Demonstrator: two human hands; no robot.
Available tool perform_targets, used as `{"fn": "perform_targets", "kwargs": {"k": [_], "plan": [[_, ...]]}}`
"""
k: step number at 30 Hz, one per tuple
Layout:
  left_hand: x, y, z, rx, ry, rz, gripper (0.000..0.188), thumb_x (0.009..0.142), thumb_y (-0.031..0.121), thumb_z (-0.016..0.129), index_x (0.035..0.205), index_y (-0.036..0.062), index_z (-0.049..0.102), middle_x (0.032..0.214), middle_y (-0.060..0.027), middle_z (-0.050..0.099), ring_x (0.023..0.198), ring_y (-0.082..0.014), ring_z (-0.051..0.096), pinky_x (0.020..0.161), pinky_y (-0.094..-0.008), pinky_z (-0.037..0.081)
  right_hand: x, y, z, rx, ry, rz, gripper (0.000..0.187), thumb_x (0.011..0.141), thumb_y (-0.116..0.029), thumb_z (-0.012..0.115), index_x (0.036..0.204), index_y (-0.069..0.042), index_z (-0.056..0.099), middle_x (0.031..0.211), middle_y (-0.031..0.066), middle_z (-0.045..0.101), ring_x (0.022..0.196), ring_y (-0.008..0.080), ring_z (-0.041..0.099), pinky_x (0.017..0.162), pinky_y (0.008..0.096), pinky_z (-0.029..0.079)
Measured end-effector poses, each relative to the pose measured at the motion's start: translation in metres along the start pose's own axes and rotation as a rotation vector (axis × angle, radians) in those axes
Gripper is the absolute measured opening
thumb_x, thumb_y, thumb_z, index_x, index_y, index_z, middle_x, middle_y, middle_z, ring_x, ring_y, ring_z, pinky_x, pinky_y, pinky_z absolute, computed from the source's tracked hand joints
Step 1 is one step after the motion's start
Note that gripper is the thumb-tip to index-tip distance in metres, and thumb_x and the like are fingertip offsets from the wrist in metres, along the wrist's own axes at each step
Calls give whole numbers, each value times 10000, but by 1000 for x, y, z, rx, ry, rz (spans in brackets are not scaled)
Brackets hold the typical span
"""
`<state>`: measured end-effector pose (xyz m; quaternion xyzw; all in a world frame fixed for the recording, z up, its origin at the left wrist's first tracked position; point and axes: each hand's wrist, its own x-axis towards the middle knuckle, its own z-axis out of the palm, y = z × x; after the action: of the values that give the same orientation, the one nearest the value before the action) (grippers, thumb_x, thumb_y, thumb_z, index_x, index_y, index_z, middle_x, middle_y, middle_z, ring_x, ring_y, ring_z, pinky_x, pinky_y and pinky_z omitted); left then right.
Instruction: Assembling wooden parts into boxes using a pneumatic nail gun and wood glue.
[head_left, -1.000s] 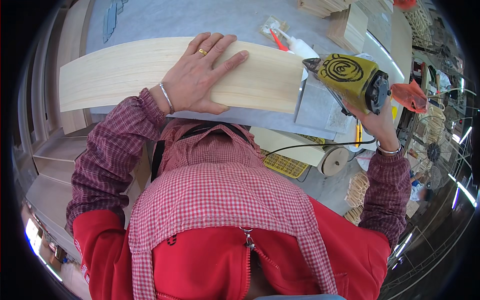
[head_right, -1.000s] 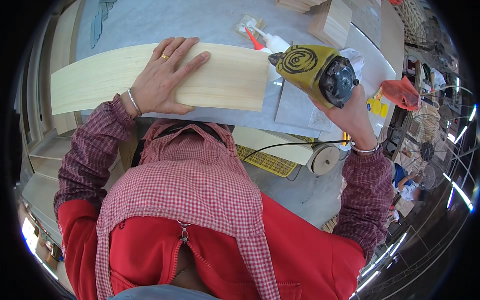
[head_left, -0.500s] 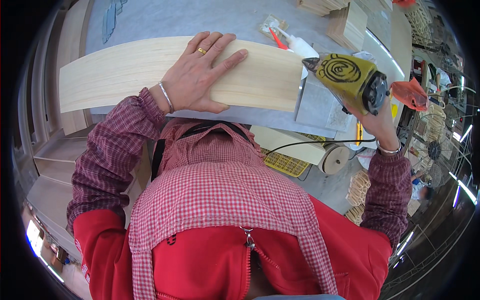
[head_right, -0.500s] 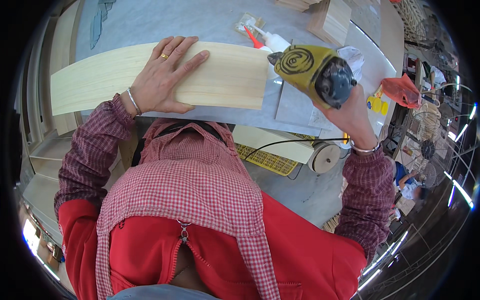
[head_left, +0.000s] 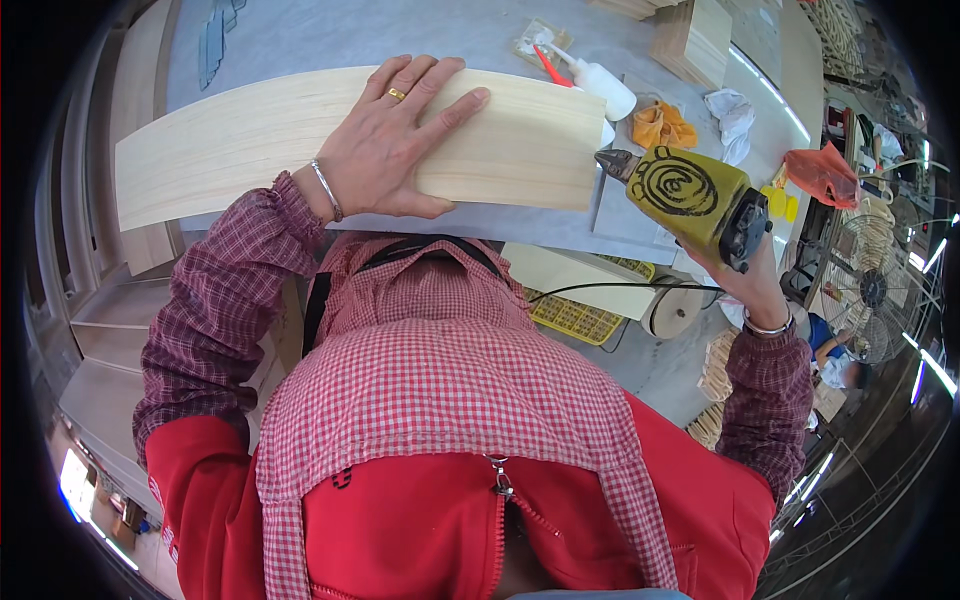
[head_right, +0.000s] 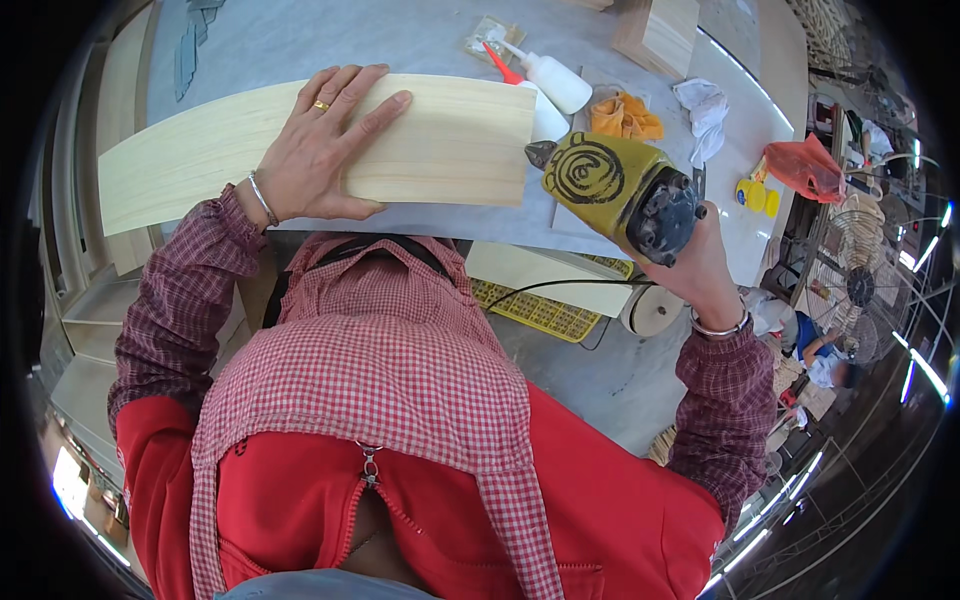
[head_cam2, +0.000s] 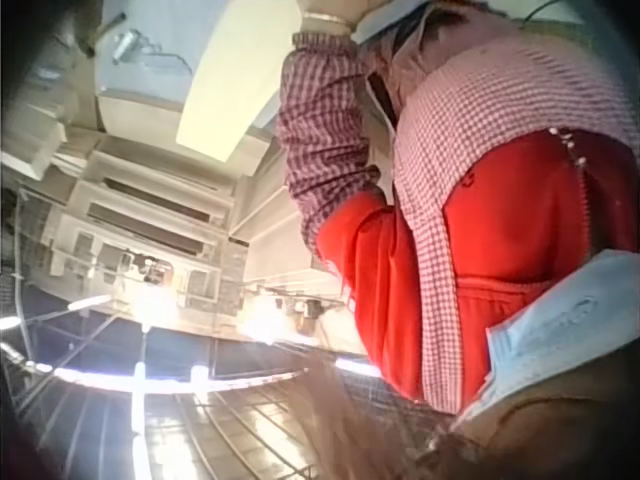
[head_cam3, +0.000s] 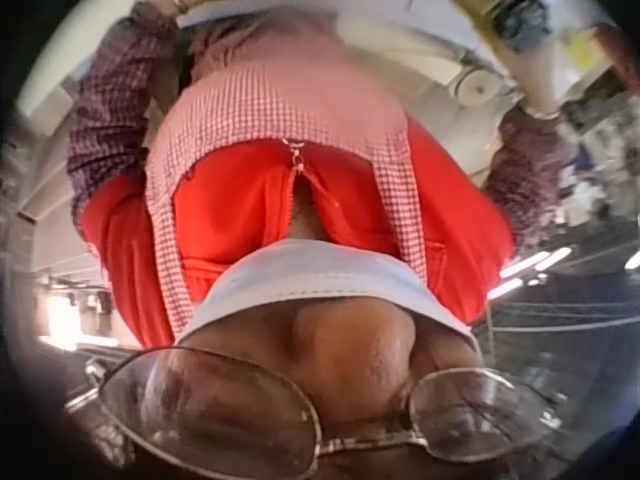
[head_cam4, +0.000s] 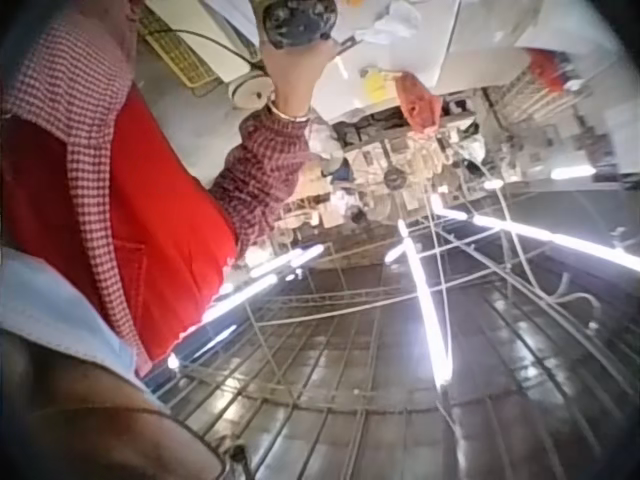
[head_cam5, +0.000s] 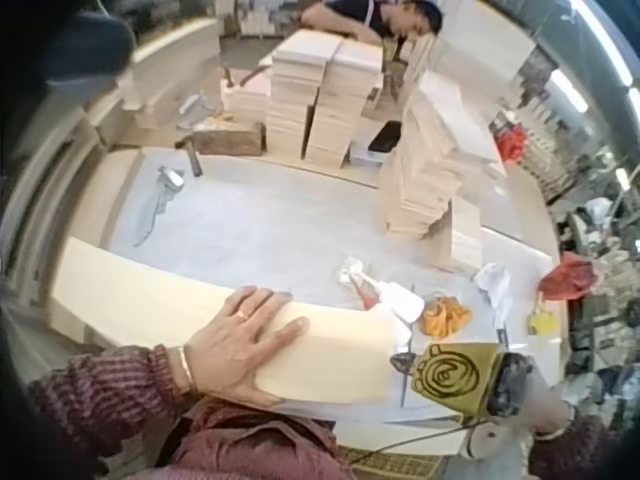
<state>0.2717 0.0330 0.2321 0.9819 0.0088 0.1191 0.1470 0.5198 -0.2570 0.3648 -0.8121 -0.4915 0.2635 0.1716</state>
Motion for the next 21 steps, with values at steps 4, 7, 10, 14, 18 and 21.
{"fn": "perform_targets", "kwargs": {"k": [4,7,10,14,18,21], "plan": [[0,0,1,7,0,-5,1003,524,490,709,1413,180,360,1399,-173,339,1259,-327,344,1114,-456,181,4,-5,3,30,69,-28,229,628,-57,735,800,23,607,704,85,628,556,160,487,538,286,435],[-2,1,1,-2,2,-13,1000,533,496,705,1418,187,355,1400,-174,338,1262,-328,343,1116,-453,180,7,-4,0,-2,23,-136,216,628,-56,731,776,28,596,683,88,617,544,158,462,525,287,420],[-5,1,1,-2,-1,-18,998,538,502,704,1420,190,354,1401,-173,338,1264,-328,342,1117,-451,179,10,-4,1,-32,4,-173,211,634,-56,730,776,29,598,680,87,617,545,156,464,525,286,421],[-8,-2,4,5,-11,-22,995,546,514,706,1420,193,355,1403,-171,338,1266,-327,341,1118,-447,179,7,-7,10,-86,-8,-176,206,653,-57,732,799,25,612,694,79,625,561,152,498,537,282,440],[-6,-4,7,15,-5,-36,1000,550,533,709,1423,197,356,1405,-165,339,1270,-325,341,1116,-443,184,-17,-28,37,417,288,181,200,684,-47,734,840,28,632,718,61,636,601,151,552,549,268,462],[-5,-5,9,26,-9,-37,1000,552,537,710,1425,199,356,1405,-162,341,1271,-323,341,1116,-441,185,-35,-32,42,453,217,403,218,693,-37,734,874,32,634,726,55,639,600,144,563,539,256,465]]}}
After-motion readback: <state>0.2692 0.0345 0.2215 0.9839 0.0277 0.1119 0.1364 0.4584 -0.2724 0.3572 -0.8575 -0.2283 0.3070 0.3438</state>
